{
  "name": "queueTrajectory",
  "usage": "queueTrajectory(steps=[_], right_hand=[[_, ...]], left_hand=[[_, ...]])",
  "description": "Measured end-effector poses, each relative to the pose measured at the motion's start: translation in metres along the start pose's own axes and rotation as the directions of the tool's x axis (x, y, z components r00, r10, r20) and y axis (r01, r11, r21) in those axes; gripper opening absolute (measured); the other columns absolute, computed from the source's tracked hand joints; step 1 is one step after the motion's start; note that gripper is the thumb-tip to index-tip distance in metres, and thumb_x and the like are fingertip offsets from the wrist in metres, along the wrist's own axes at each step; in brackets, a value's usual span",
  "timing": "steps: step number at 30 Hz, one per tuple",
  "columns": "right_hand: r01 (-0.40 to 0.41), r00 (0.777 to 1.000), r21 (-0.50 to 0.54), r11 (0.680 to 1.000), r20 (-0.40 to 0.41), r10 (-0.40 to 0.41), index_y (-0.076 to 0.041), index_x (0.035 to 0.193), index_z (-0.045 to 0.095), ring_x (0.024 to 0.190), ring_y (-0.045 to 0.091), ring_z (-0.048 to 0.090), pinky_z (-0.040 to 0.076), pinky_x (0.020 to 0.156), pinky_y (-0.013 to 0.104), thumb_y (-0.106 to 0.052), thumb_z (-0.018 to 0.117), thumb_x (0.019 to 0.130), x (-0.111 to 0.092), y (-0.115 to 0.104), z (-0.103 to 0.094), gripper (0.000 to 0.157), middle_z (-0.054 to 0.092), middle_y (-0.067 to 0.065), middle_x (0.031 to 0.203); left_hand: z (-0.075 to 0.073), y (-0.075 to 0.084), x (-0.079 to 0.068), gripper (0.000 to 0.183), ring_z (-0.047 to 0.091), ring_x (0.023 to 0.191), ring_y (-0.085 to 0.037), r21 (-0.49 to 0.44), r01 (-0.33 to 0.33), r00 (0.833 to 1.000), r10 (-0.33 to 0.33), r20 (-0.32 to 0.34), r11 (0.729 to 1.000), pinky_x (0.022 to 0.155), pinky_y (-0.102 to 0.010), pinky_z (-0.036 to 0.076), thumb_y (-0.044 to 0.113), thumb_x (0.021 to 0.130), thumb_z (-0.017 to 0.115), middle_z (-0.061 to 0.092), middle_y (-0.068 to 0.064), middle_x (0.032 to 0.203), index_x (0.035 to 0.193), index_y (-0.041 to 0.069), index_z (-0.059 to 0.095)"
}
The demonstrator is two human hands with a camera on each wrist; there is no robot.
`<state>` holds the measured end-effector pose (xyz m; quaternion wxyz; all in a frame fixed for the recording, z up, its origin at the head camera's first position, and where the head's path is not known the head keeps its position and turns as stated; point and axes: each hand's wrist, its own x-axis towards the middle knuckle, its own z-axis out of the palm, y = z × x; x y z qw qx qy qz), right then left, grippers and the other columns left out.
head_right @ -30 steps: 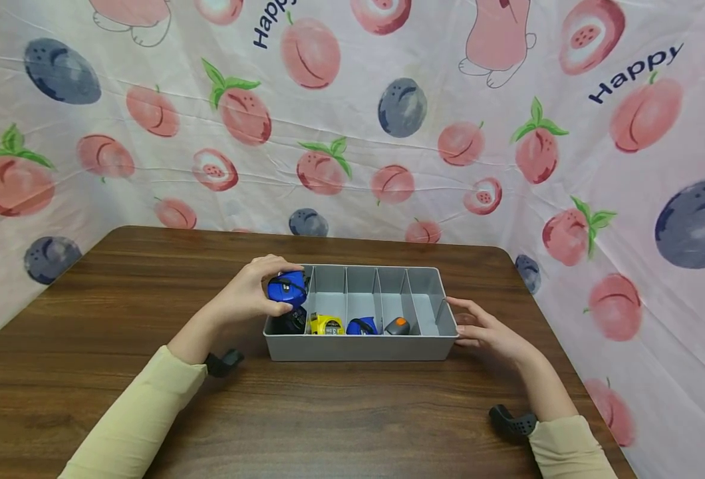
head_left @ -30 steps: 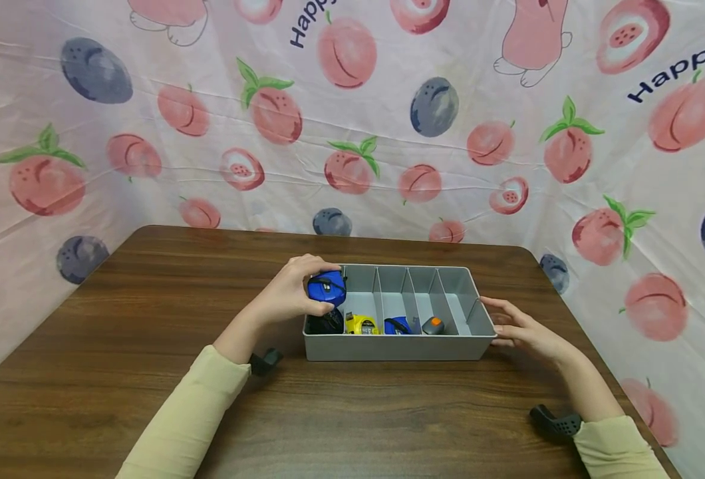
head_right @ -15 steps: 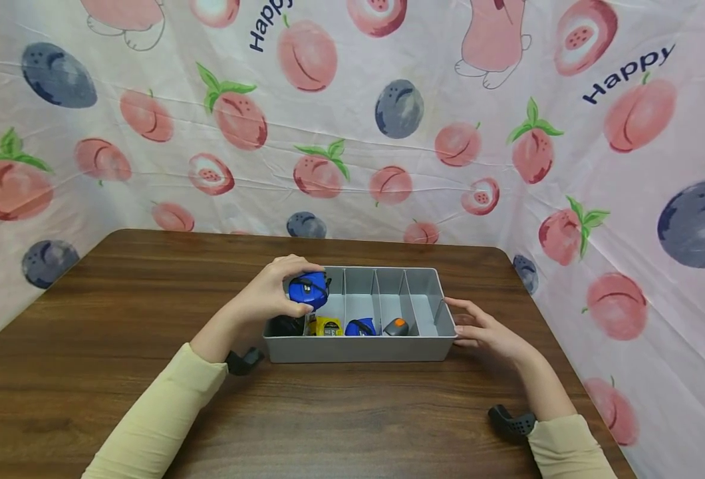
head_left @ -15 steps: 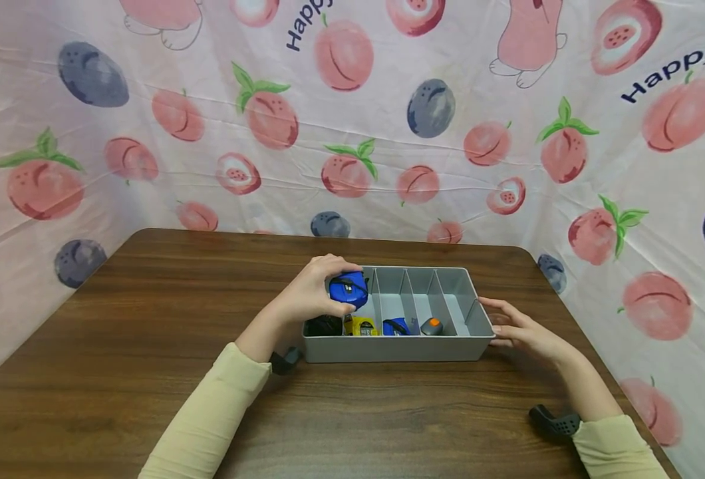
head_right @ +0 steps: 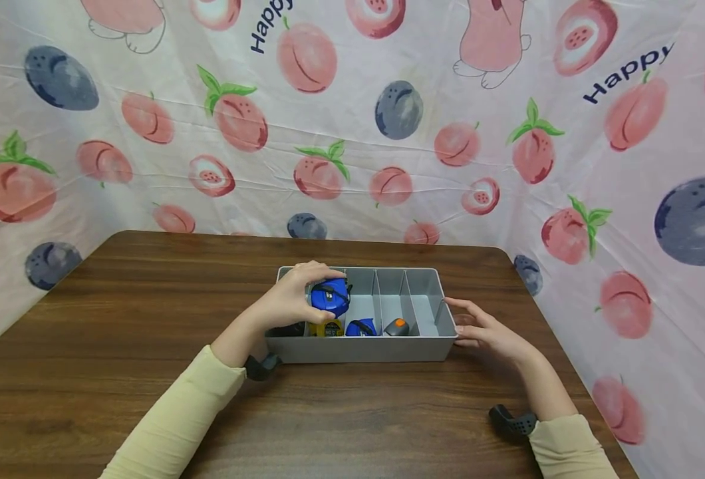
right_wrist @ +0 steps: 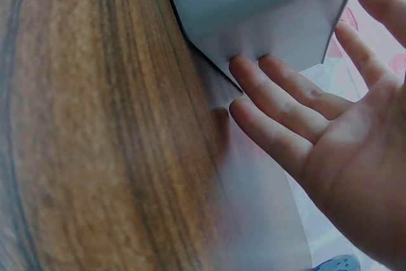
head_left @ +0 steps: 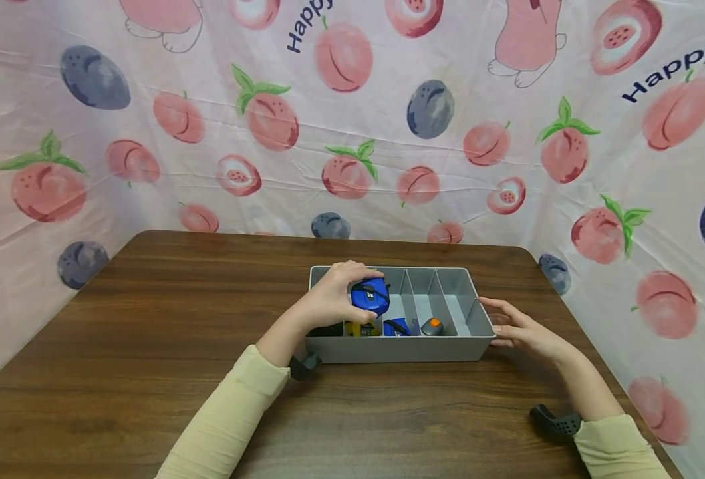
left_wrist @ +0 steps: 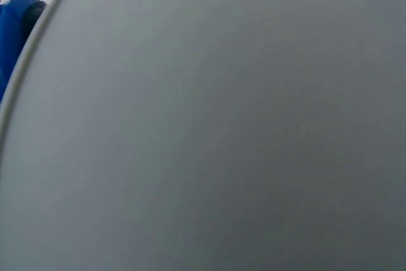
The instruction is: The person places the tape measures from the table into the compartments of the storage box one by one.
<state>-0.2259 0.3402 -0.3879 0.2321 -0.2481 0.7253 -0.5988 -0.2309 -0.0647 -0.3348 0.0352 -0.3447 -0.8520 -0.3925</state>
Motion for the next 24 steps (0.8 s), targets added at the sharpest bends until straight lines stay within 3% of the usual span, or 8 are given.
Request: queueTrajectory(steps=[5,15,24], right_hand=[[-0.009,1.0,-0.011,1.0,-0.003,0.009,-0.008,0.15,0.022,0.114,0.016,0.053,0.048,0.09,0.032,-0.006,0.043,0.1,0.0,-0.001,0.001,0.054,0.024,0.041,0.137],[0.003,1.0,0.004,1.0,-0.007,-0.003,-0.007,0.149,0.023,0.113,0.014,0.054,0.048,0.09,0.033,-0.005,0.044,0.099,-0.001,-0.001,0.002,0.054,0.024,0.041,0.136],[-0.001,1.0,-0.017,1.0,-0.005,0.001,-0.008,0.148,0.024,0.113,0.015,0.054,0.048,0.09,0.033,-0.006,0.043,0.099,0.0,-0.002,0.002,0.053,0.025,0.041,0.136]], left_hand=[[0.009,0.004,0.005,0.066,0.045,0.114,-0.023,0.026,-0.018,1.0,0.017,0.02,0.999,0.096,-0.048,0.034,0.03,0.07,0.08,0.057,-0.005,0.123,0.13,0.013,0.059],[0.021,0.015,0.014,0.066,0.047,0.109,-0.019,0.042,-0.046,0.999,0.044,0.029,0.998,0.099,-0.045,0.03,0.028,0.07,0.081,0.059,-0.003,0.115,0.129,0.008,0.06],[0.029,0.022,0.023,0.064,0.049,0.109,-0.016,0.07,-0.087,0.996,0.085,0.035,0.994,0.101,-0.041,0.029,0.028,0.069,0.082,0.061,0.0,0.111,0.127,0.011,0.062]])
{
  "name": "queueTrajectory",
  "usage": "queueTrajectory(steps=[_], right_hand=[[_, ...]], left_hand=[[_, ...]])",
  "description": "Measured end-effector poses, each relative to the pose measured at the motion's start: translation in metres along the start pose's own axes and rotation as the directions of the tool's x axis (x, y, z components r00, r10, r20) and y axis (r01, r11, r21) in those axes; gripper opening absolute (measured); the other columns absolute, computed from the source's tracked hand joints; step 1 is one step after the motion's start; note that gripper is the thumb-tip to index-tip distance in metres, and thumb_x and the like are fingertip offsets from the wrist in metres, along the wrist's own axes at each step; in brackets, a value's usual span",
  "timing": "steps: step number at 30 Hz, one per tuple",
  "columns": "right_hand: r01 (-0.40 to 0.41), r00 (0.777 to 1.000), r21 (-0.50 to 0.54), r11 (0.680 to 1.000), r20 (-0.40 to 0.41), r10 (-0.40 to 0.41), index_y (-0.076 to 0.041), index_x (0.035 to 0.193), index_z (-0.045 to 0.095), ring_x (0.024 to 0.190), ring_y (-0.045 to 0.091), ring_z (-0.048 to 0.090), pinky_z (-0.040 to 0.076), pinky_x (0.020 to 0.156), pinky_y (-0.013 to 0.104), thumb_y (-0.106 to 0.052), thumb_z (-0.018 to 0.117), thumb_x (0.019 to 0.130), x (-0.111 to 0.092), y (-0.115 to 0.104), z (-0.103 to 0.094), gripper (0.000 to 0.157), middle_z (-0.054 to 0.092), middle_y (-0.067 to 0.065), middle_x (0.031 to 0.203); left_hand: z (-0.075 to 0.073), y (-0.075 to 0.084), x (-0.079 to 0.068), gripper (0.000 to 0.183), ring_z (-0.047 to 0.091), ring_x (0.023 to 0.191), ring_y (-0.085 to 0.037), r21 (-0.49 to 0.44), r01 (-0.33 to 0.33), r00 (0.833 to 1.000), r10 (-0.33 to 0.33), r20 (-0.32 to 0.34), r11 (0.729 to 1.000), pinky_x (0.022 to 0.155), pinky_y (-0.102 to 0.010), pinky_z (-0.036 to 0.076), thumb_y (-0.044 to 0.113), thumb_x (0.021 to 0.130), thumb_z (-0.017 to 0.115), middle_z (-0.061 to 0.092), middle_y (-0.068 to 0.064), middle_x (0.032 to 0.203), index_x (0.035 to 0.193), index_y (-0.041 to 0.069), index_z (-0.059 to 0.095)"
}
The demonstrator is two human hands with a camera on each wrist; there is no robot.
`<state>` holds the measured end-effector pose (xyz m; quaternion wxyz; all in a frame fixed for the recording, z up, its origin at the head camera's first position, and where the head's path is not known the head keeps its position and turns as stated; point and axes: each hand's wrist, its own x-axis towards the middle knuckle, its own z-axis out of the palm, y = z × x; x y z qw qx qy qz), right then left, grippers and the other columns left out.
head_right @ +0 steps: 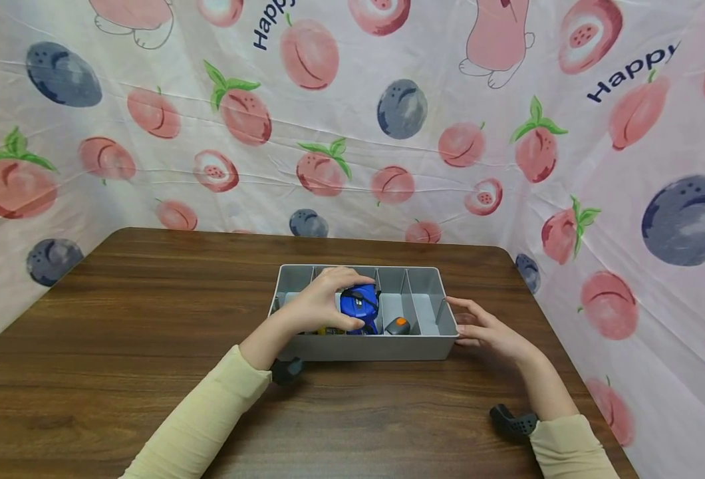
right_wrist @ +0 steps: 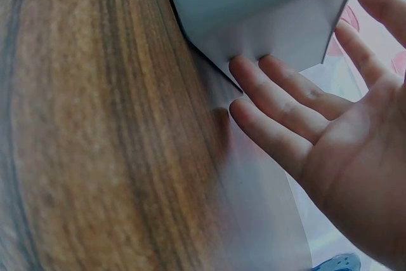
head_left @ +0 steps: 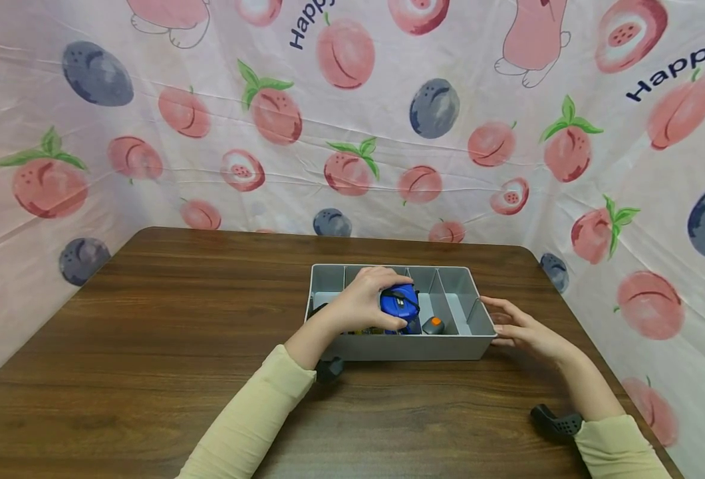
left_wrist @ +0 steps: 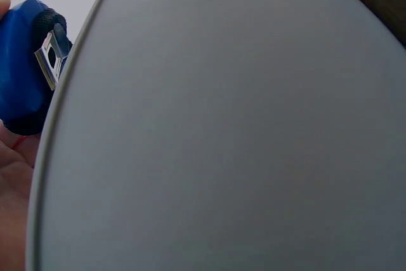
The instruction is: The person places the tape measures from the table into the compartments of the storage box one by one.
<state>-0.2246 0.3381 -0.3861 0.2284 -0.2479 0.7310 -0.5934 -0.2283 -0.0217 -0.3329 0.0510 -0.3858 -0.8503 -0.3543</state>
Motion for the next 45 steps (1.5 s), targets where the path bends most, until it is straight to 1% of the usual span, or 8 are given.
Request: queueTrajectory(steps=[9,13,17,25,32,37,41,45], right_hand=[[0.001,1.0,-0.003,1.0,-0.001,-0.001,-0.01,0.148,0.025,0.114,0.017,0.054,0.048,0.09,0.034,-0.005,0.043,0.099,0.0,-0.001,0.0,0.052,0.027,0.039,0.136],[0.009,1.0,-0.007,1.0,0.004,-0.009,-0.012,0.148,0.027,0.114,0.017,0.054,0.048,0.09,0.034,-0.005,0.043,0.099,-0.001,-0.001,-0.001,0.052,0.028,0.039,0.136],[0.002,1.0,-0.003,1.0,-0.001,-0.002,-0.015,0.148,0.028,0.114,0.016,0.054,0.048,0.09,0.034,-0.006,0.043,0.099,-0.002,-0.001,0.0,0.051,0.027,0.039,0.136],[-0.03,0.999,-0.008,1.0,-0.017,0.03,-0.007,0.149,0.023,0.113,0.017,0.054,0.047,0.09,0.032,-0.008,0.044,0.099,-0.001,0.0,0.0,0.054,0.026,0.04,0.137],[-0.032,0.999,-0.01,0.999,-0.014,0.032,-0.008,0.149,0.022,0.114,0.019,0.053,0.047,0.091,0.034,-0.008,0.043,0.1,-0.002,0.0,-0.001,0.054,0.026,0.04,0.137],[-0.009,1.0,0.001,1.0,0.002,0.009,-0.007,0.149,0.021,0.115,0.018,0.053,0.047,0.091,0.034,-0.006,0.042,0.1,-0.001,0.001,-0.003,0.054,0.025,0.041,0.137],[0.005,1.0,0.008,1.0,0.02,-0.006,-0.009,0.15,0.022,0.116,0.017,0.053,0.047,0.091,0.033,-0.006,0.041,0.1,-0.001,0.002,-0.004,0.053,0.024,0.042,0.138],[0.017,0.999,0.008,1.0,0.03,-0.017,-0.012,0.15,0.025,0.117,0.015,0.052,0.047,0.091,0.033,-0.006,0.04,0.101,-0.001,0.004,-0.006,0.051,0.025,0.04,0.138]], left_hand=[[0.009,0.007,0.009,0.064,0.048,0.11,-0.017,-0.02,0.029,0.999,-0.028,0.017,0.999,0.101,-0.041,0.028,0.029,0.071,0.081,0.06,-0.002,0.115,0.128,0.012,0.06],[0.014,0.011,0.014,0.064,0.048,0.108,-0.017,-0.024,0.023,1.0,-0.022,0.017,0.999,0.1,-0.041,0.028,0.03,0.071,0.08,0.06,-0.002,0.115,0.129,0.011,0.06],[0.017,0.015,0.019,0.064,0.049,0.107,-0.017,-0.003,0.005,1.0,-0.005,0.014,1.0,0.102,-0.04,0.028,0.032,0.071,0.08,0.061,-0.002,0.113,0.128,0.01,0.06],[0.026,0.022,0.025,0.065,0.049,0.109,-0.016,0.015,0.006,1.0,-0.006,0.022,1.0,0.104,-0.038,0.026,0.032,0.071,0.081,0.061,-0.001,0.113,0.129,0.011,0.06],[0.038,0.027,0.033,0.066,0.049,0.111,-0.016,0.049,-0.016,1.0,0.015,0.024,0.999,0.102,-0.036,0.027,0.035,0.072,0.082,0.062,-0.002,0.113,0.129,0.011,0.06],[0.046,0.03,0.038,0.066,0.049,0.11,-0.015,0.058,0.004,1.0,-0.006,0.022,0.998,0.097,-0.036,0.031,0.036,0.072,0.082,0.062,-0.001,0.114,0.129,0.012,0.06],[0.052,0.034,0.042,0.067,0.048,0.11,-0.016,0.065,0.037,0.999,-0.039,0.021,0.997,0.096,-0.037,0.032,0.038,0.072,0.081,0.061,-0.001,0.117,0.131,0.013,0.06],[0.058,0.037,0.047,0.067,0.048,0.109,-0.014,0.083,0.068,0.997,-0.069,0.017,0.994,0.096,-0.036,0.032,0.04,0.074,0.08,0.061,0.001,0.116,0.131,0.014,0.059]])
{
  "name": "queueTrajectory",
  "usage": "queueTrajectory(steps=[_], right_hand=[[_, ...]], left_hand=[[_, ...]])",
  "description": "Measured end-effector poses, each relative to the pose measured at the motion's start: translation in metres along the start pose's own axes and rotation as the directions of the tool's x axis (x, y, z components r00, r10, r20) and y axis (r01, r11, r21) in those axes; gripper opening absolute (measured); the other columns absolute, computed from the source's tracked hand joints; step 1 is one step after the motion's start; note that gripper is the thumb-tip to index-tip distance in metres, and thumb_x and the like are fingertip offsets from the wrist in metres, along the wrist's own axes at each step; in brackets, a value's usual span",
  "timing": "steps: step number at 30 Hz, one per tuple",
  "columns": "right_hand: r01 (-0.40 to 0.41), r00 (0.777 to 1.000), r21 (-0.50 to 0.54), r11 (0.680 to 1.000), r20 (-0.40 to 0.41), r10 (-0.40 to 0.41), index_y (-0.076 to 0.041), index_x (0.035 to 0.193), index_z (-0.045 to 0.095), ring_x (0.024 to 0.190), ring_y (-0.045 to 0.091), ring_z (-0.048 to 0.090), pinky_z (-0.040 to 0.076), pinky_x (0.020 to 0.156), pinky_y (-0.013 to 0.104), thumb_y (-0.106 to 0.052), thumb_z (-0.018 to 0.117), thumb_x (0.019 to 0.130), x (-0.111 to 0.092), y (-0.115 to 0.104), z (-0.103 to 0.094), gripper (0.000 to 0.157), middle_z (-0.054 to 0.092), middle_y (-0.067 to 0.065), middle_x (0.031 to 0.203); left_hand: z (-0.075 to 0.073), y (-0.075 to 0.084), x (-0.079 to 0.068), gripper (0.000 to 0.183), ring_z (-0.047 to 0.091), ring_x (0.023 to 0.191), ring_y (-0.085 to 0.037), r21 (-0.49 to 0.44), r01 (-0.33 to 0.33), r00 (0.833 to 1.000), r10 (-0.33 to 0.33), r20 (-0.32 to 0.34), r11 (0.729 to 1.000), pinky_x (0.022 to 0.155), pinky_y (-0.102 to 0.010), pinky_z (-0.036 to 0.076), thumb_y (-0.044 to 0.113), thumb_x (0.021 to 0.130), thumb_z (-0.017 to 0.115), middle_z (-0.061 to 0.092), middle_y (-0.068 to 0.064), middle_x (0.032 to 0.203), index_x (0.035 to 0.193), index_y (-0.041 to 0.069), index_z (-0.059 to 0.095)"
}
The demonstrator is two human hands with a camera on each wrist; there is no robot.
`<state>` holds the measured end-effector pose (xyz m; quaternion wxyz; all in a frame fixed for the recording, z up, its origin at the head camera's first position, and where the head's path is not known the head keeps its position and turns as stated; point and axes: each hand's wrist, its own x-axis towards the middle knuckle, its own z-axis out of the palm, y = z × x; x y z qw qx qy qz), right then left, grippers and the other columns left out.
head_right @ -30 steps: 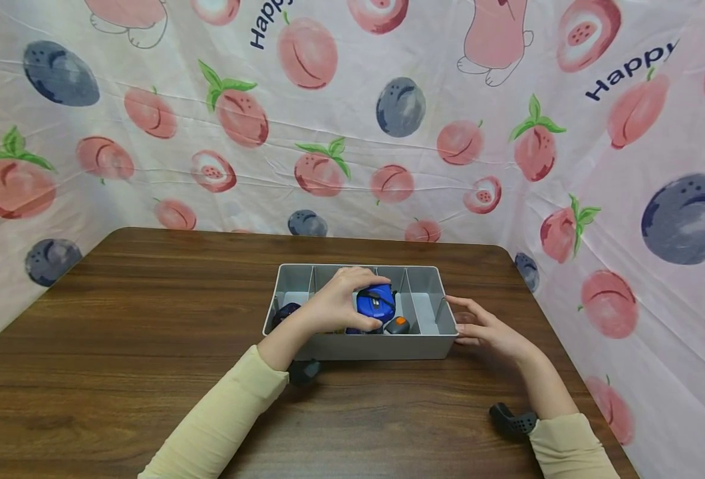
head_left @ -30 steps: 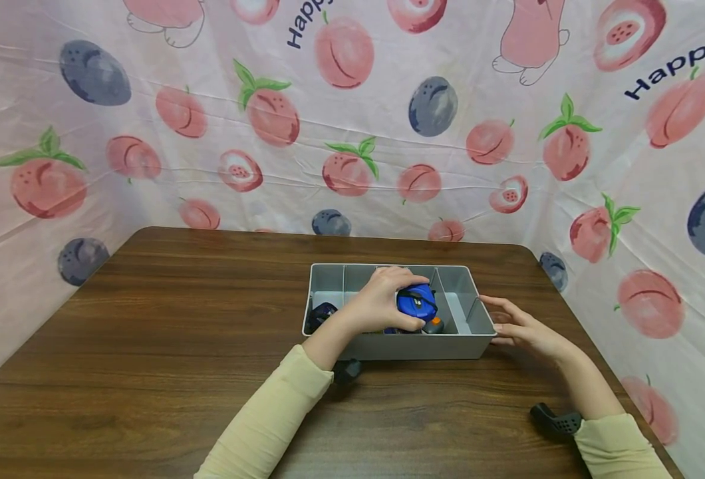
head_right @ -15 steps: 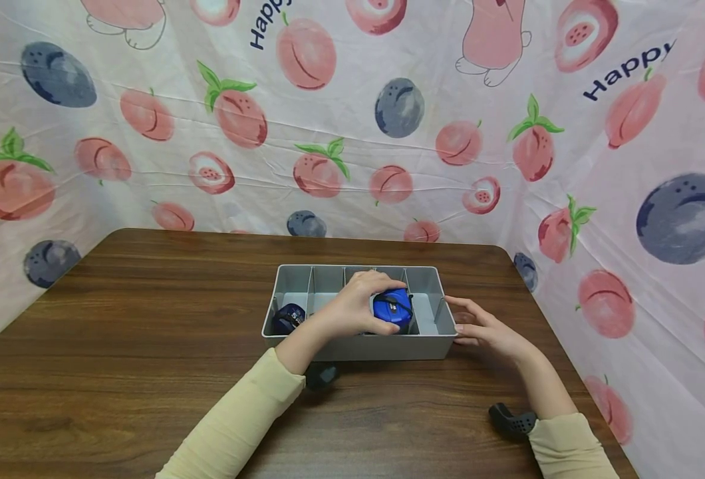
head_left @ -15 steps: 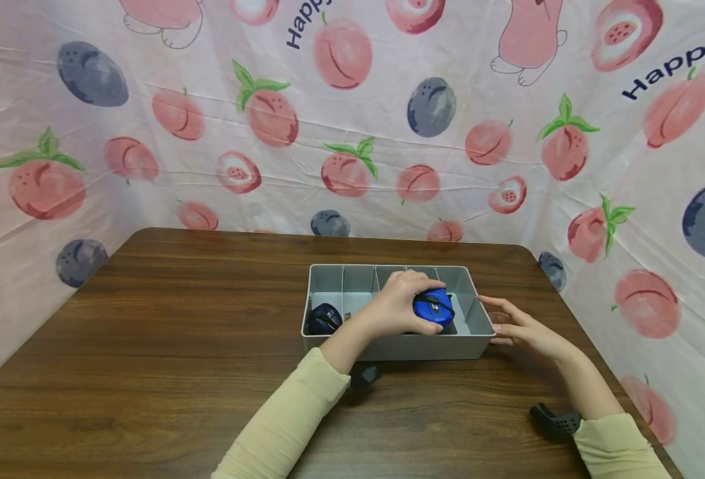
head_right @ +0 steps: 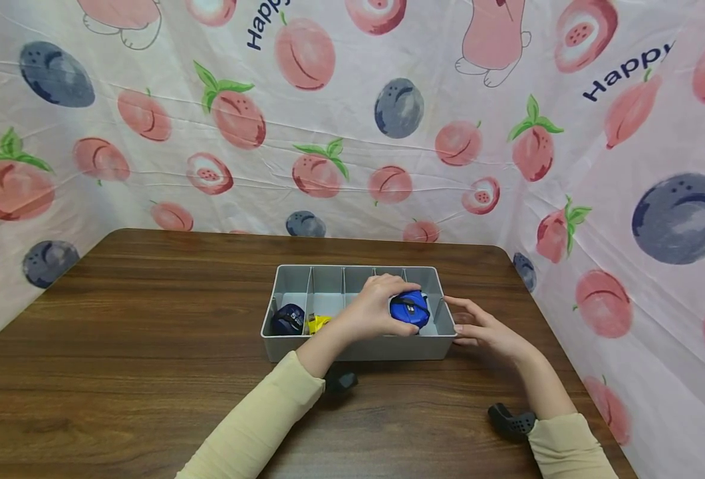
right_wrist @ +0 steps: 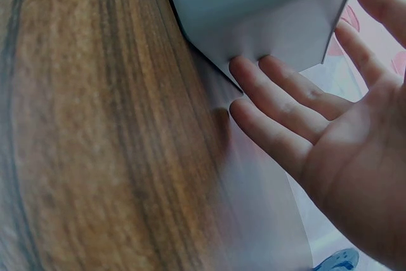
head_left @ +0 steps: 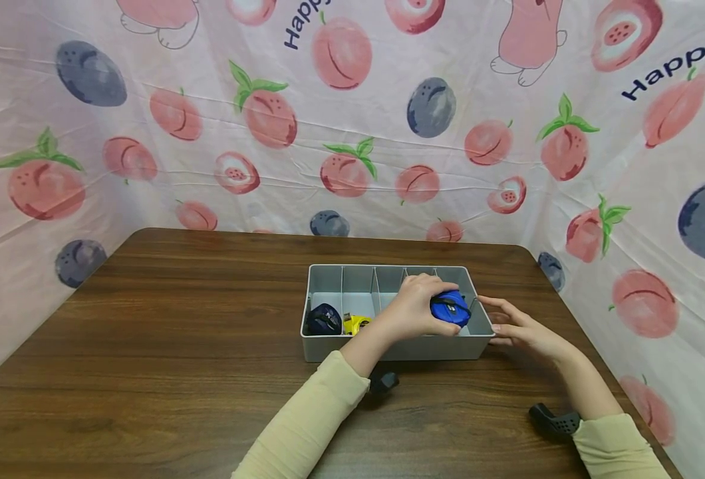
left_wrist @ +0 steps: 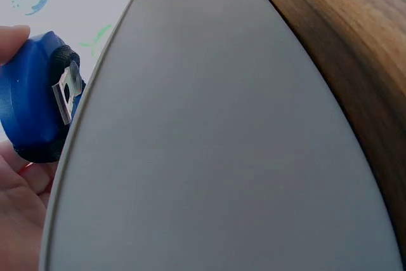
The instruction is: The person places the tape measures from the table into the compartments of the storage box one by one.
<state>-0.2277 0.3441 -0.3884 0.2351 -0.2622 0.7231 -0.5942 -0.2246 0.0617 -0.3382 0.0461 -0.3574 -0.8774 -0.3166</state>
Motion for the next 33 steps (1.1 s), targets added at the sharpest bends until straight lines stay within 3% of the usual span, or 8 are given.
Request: queueTrajectory(steps=[6,21,27,33], right_hand=[[-0.014,1.0,-0.009,1.0,-0.007,0.014,-0.015,0.149,0.027,0.116,0.011,0.052,0.047,0.091,0.034,-0.007,0.041,0.101,0.0,0.0,0.0,0.051,0.032,0.029,0.137],[-0.02,1.0,-0.007,1.0,-0.008,0.02,-0.015,0.15,0.025,0.115,0.012,0.053,0.047,0.091,0.034,-0.007,0.041,0.101,0.0,-0.004,0.004,0.052,0.03,0.032,0.136],[-0.007,1.0,0.008,1.0,-0.007,0.007,-0.013,0.15,0.025,0.115,0.012,0.053,0.048,0.091,0.034,-0.005,0.041,0.101,0.001,-0.003,0.003,0.052,0.032,0.026,0.135],[0.007,1.0,0.006,1.0,-0.001,-0.007,-0.018,0.149,0.028,0.116,0.011,0.052,0.047,0.091,0.034,-0.004,0.04,0.101,0.0,-0.002,0.002,0.052,0.035,0.022,0.135]], left_hand=[[0.008,0.004,0.007,0.067,0.05,0.105,-0.012,0.063,0.009,1.0,-0.009,-0.004,0.998,0.096,-0.033,0.033,0.044,0.072,0.08,0.062,0.003,0.113,0.129,0.013,0.061],[0.022,0.008,0.017,0.068,0.051,0.105,-0.012,0.129,0.058,0.998,-0.059,0.01,0.99,0.097,-0.031,0.032,0.048,0.072,0.079,0.063,0.003,0.115,0.13,0.014,0.061],[0.027,0.009,0.019,0.069,0.052,0.108,-0.012,0.145,0.067,0.998,-0.067,-0.003,0.987,0.099,-0.032,0.031,0.051,0.073,0.078,0.063,0.003,0.117,0.129,0.015,0.061],[0.029,0.012,0.02,0.073,0.051,0.113,-0.014,0.161,0.08,0.996,-0.084,0.022,0.984,0.101,-0.033,0.03,0.054,0.075,0.076,0.061,0.002,0.122,0.135,0.016,0.057]])
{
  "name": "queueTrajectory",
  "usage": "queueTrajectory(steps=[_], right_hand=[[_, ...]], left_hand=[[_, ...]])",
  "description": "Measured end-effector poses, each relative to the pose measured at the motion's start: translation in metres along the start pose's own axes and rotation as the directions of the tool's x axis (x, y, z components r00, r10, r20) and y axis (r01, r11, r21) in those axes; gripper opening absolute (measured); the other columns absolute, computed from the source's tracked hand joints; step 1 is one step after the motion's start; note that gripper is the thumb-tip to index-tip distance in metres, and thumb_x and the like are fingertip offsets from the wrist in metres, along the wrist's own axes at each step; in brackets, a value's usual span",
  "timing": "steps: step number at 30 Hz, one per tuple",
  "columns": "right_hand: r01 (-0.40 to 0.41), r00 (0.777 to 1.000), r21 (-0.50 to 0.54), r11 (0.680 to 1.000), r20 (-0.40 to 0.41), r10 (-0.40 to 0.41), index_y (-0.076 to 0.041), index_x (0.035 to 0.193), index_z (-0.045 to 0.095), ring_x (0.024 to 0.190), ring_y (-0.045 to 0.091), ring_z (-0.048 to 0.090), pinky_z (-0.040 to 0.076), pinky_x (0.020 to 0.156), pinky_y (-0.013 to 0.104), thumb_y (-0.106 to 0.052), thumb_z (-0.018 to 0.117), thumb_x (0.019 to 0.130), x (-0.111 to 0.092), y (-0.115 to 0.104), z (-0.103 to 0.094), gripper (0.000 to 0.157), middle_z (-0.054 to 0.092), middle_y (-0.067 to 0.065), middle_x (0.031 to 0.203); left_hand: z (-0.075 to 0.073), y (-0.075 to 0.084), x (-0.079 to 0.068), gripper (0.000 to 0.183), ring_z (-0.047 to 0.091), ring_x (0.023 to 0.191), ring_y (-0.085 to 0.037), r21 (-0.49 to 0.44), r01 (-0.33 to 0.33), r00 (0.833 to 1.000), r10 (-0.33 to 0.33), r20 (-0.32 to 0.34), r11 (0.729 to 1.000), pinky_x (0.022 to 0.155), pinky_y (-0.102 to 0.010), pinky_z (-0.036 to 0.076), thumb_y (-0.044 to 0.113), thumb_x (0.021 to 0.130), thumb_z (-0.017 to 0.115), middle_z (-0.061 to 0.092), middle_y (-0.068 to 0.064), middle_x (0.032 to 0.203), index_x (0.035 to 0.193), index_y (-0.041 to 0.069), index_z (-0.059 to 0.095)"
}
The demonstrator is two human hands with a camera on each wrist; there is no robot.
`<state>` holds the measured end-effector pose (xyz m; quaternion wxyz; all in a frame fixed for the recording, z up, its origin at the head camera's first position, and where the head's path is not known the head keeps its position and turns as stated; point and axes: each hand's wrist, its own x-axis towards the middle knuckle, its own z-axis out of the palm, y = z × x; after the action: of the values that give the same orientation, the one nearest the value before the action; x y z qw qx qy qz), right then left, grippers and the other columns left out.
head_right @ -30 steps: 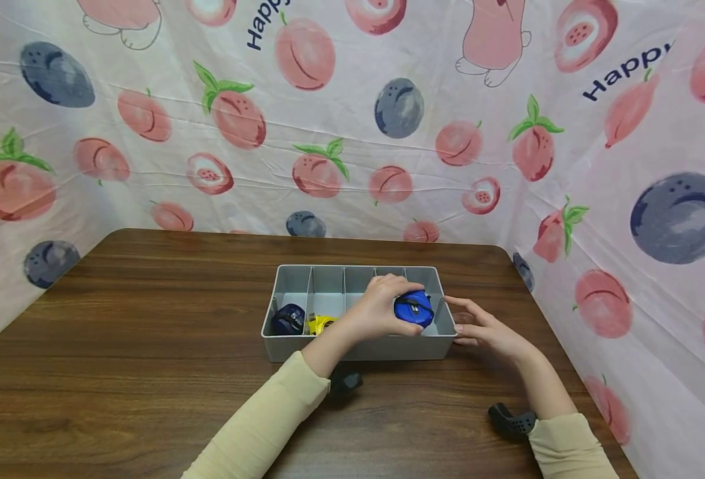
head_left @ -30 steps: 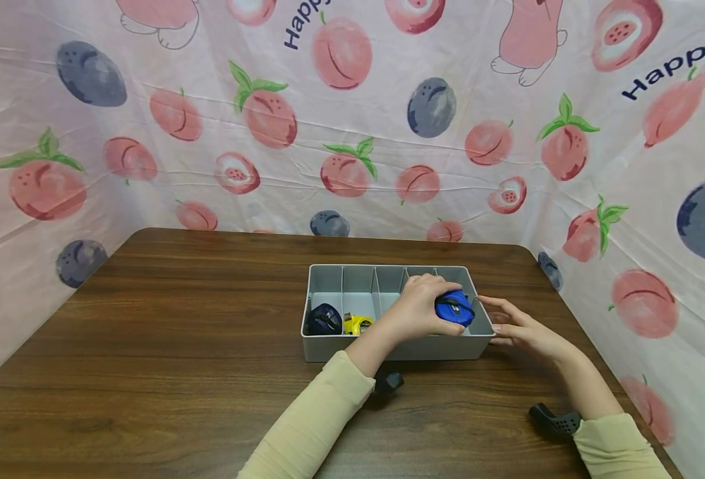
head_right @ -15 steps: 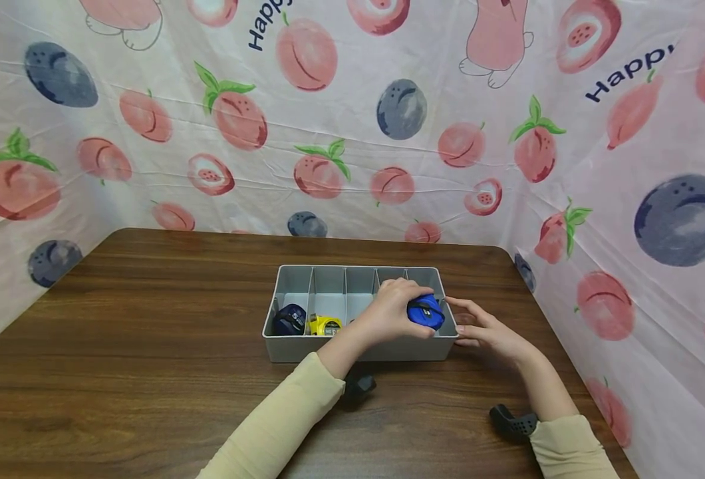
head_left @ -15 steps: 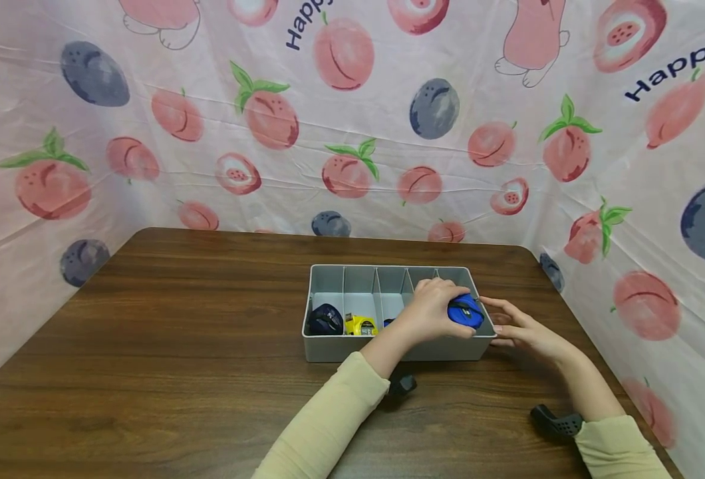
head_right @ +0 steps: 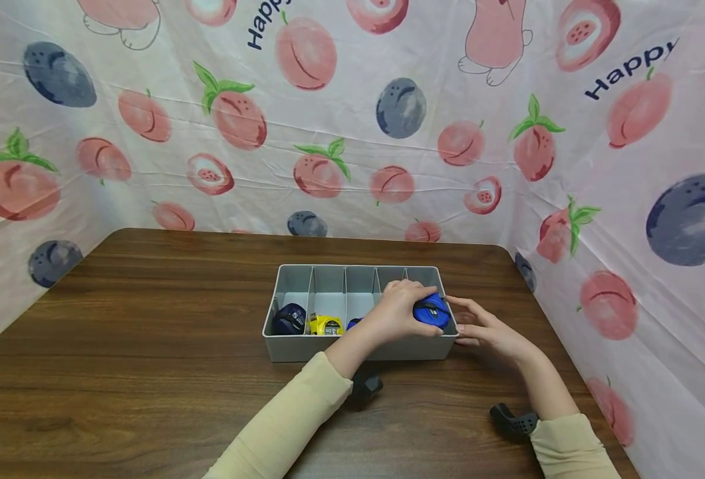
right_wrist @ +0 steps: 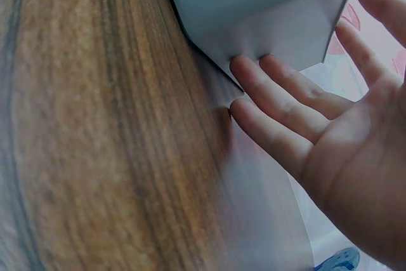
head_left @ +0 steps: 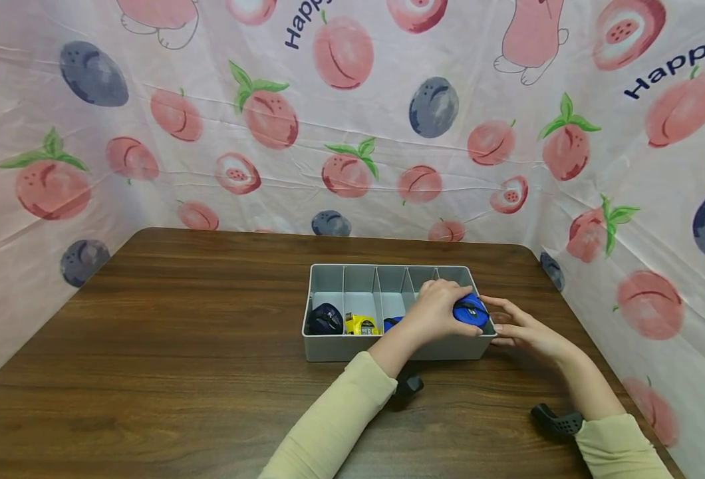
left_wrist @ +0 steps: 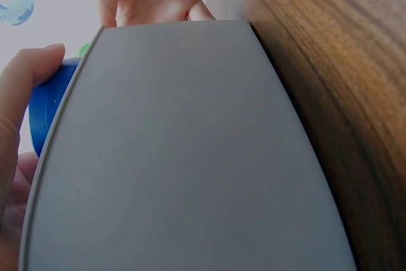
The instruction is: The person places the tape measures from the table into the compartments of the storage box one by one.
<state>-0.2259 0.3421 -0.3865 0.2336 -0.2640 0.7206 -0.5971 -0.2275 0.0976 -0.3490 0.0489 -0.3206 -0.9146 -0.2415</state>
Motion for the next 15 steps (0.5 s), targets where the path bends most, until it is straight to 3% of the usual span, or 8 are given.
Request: queueTrajectory(steps=[4,10,15], right_hand=[[0.006,1.0,0.001,1.0,0.004,-0.006,-0.02,0.149,0.03,0.117,0.011,0.052,0.047,0.091,0.033,-0.004,0.04,0.101,0.0,0.0003,-0.0001,0.051,0.037,0.019,0.134],[0.002,1.0,0.001,1.0,0.007,-0.002,-0.013,0.15,0.025,0.116,0.011,0.052,0.047,0.091,0.034,-0.004,0.04,0.101,-0.0005,0.0001,0.0002,0.052,0.038,0.02,0.133],[0.013,1.0,0.009,1.0,0.015,-0.013,-0.011,0.15,0.023,0.117,0.012,0.052,0.047,0.092,0.033,-0.004,0.04,0.101,-0.0005,0.0011,0.0002,0.053,0.036,0.025,0.135]], left_hand=[[0.0013,0.0031,0.0,0.075,0.05,0.117,-0.015,0.034,0.0,1.0,-0.001,0.022,0.999,0.102,-0.034,0.031,0.055,0.077,0.073,0.06,0.001,0.126,0.137,0.015,0.055],[0.0051,0.0057,-0.0003,0.077,0.048,0.121,-0.014,0.092,-0.009,0.998,0.003,0.067,0.996,0.105,-0.034,0.027,0.062,0.079,0.067,0.058,0.002,0.129,0.138,0.015,0.053],[0.0084,0.0049,-0.0003,0.07,0.051,0.115,-0.012,0.109,-0.01,0.996,0.0,0.09,0.994,0.103,-0.031,0.028,0.062,0.082,0.062,0.062,0.005,0.125,0.135,0.016,0.058]])
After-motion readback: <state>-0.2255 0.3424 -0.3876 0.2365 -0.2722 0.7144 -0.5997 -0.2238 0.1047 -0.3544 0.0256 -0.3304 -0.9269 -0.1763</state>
